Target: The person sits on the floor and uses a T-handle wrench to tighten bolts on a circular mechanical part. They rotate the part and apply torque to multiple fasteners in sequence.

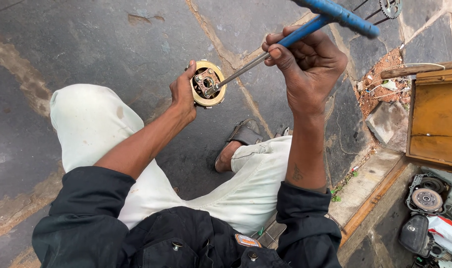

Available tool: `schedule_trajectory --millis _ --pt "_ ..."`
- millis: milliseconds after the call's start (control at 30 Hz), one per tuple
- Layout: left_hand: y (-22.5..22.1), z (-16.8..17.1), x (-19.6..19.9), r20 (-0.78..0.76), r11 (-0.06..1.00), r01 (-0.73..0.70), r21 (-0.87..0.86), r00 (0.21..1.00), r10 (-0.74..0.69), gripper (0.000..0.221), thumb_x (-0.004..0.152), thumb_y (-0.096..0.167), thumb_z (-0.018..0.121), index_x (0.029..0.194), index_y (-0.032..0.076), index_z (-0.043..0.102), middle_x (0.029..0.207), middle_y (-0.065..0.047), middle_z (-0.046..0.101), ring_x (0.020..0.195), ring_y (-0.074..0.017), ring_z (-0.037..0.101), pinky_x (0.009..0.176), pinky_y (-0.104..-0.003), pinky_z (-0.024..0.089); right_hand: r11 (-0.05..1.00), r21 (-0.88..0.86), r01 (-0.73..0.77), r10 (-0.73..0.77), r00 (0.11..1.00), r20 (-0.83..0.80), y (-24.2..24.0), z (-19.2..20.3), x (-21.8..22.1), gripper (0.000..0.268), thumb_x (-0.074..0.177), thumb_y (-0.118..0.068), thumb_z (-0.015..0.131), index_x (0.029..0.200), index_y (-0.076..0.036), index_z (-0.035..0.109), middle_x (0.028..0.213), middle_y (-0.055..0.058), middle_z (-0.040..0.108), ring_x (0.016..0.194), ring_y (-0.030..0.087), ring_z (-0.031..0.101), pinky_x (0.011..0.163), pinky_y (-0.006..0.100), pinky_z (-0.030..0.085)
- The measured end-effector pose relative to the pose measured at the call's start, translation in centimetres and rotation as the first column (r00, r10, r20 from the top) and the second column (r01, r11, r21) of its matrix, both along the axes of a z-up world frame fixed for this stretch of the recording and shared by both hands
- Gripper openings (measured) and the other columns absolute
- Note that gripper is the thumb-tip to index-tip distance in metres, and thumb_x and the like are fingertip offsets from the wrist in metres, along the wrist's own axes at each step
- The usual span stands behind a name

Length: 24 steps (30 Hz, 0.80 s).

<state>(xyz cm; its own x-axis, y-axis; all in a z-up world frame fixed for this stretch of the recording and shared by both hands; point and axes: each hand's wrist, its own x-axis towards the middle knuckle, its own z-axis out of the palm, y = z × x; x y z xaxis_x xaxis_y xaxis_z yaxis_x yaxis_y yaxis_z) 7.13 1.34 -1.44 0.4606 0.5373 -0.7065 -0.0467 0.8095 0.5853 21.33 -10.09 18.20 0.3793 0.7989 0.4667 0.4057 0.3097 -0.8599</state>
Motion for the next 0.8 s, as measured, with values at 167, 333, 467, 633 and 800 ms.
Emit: schedule_trajectory --millis 167,333,467,633,800 --pt "0.2 0.0 0.0 0.019 1.000 -0.022 -0.008 1.000 0.022 0.041 0.093 0.046 0.058 0.105 0.008 0.068 0.100 -0.007 0.074 0.088 -0.0139 0.075 0.087 -0.031 0.062 0.994 -0.040 -0.100 0.097 0.993 -0.069 -0.1 0.9 0.1 0.027 0.106 -0.006 0.072 0.130 0.001 0.062 0.116 0.019 0.073 0.106 0.026 0.076 0.083 0.031 0.069" --pt "0.2 -0.2 0.0 0.003 1.000 -0.025 -0.015 1.000 0.025 0.043 0.093 0.047 0.058 0.107 0.007 0.068 0.102 -0.008 0.074 0.092 -0.0146 0.075 0.090 -0.032 0.060 0.998 -0.027 -0.055 0.053 0.996 -0.071 -0.3 -0.4 0.5 0.025 0.108 -0.004 0.072 0.130 0.002 0.063 0.112 0.020 0.075 0.105 0.027 0.077 0.082 0.033 0.070" --pt "0.1 -0.3 0.0 0.016 1.000 -0.009 -0.010 1.000 0.009 0.044 0.093 0.047 0.056 0.109 0.008 0.068 0.103 -0.007 0.073 0.095 -0.0150 0.074 0.093 -0.034 0.059 1.000 -0.007 -0.010 0.010 0.997 -0.075 -0.1 -0.7 0.5 0.026 0.107 -0.003 0.073 0.130 0.002 0.063 0.112 0.020 0.074 0.104 0.026 0.076 0.080 0.032 0.069" --pt "0.4 -0.3 -0.8 0.039 1.000 -0.006 -0.016 0.999 0.007 0.045 0.093 0.047 0.056 0.112 0.008 0.069 0.107 -0.008 0.075 0.099 -0.0151 0.075 0.100 -0.035 0.052 0.995 -0.052 -0.089 0.085 0.993 -0.080 -0.2 -0.6 0.3 0.030 0.109 -0.007 0.070 0.136 0.000 0.061 0.118 0.019 0.073 0.109 0.025 0.075 0.084 0.032 0.068" --pt "-0.3 -1.5 -1.2 0.033 0.999 -0.033 -0.034 0.999 0.034 0.043 0.092 0.046 0.063 0.106 0.006 0.072 0.105 -0.008 0.076 0.098 -0.0155 0.072 0.099 -0.033 0.048 0.988 -0.123 -0.098 0.078 0.985 -0.156 -0.7 -2.0 0.8 0.030 0.108 -0.006 0.071 0.135 -0.001 0.059 0.118 0.019 0.073 0.111 0.027 0.074 0.086 0.033 0.067"
